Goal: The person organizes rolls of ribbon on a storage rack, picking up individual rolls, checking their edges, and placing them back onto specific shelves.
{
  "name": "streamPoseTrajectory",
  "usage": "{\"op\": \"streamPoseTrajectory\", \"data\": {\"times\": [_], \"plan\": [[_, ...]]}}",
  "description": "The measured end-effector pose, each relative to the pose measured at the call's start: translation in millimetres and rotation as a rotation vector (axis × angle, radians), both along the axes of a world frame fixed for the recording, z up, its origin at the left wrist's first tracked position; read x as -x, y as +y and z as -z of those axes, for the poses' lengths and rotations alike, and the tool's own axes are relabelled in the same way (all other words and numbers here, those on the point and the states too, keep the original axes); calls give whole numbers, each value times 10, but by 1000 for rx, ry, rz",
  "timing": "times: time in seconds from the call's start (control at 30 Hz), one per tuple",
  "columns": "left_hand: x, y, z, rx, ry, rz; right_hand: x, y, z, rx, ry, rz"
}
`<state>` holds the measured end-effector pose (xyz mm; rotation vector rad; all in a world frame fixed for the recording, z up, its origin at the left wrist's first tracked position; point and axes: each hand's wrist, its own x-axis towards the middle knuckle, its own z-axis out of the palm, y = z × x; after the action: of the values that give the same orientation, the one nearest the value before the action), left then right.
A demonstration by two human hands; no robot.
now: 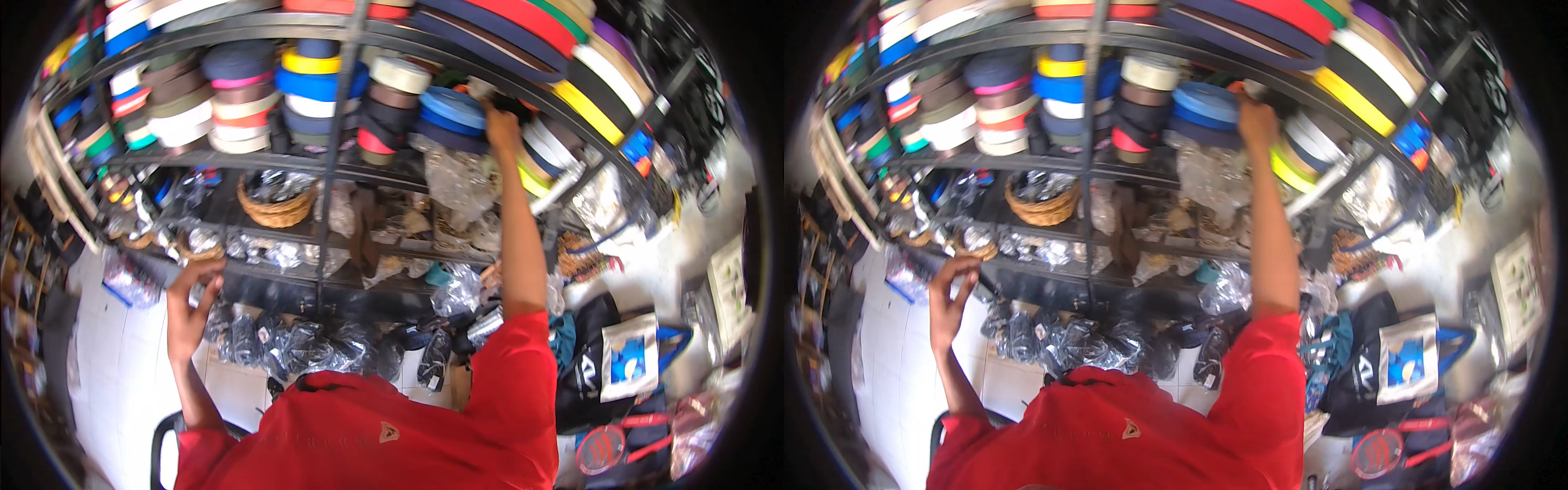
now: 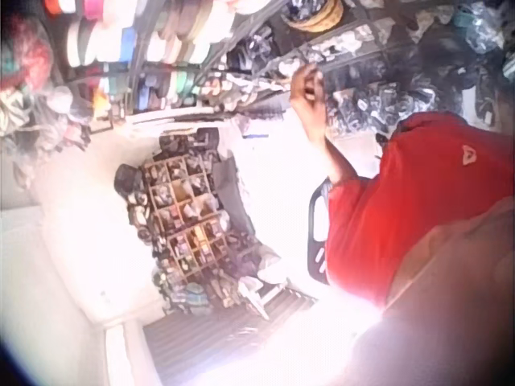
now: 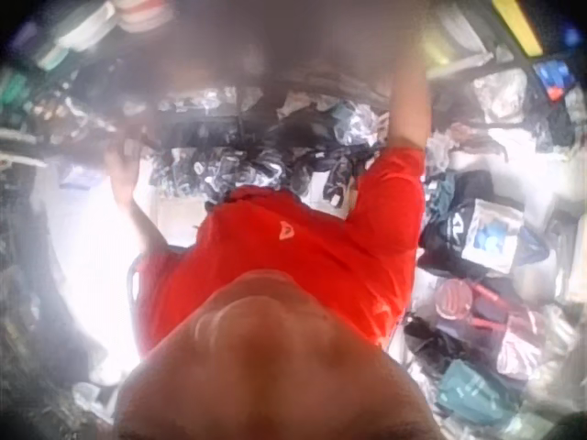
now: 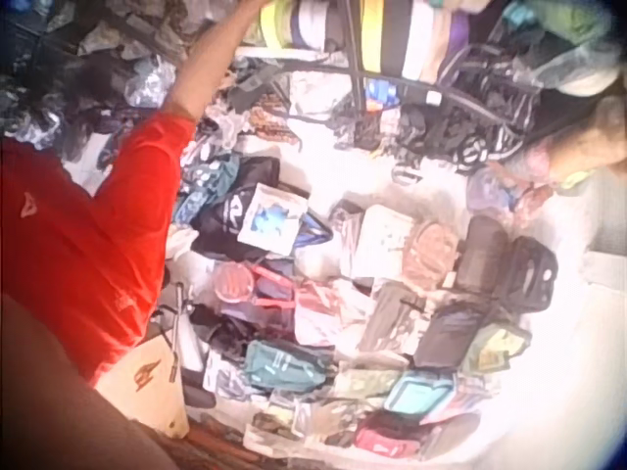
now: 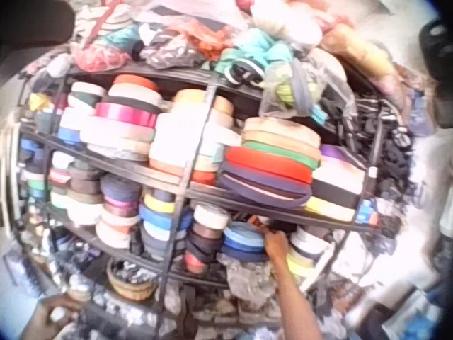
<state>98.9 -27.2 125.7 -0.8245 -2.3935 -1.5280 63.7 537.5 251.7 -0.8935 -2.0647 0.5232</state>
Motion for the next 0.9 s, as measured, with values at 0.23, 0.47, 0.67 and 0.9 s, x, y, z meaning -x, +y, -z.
{"op": "streamPoseTrajectory", "data": {"times": [0.23,0.47,0.67,0.9], "plan": [[-272,0,-142,-33,-109,221,-30,545,166,-82,127,-212],[-428,-103,468,38,-256,292,99,164,143,-106,-1,55],[-433,-150,579,23,-328,268,39,409,172,-134,14,-37],[-404,-161,763,38,-360,255,-160,172,39,-30,15,-598]]}}
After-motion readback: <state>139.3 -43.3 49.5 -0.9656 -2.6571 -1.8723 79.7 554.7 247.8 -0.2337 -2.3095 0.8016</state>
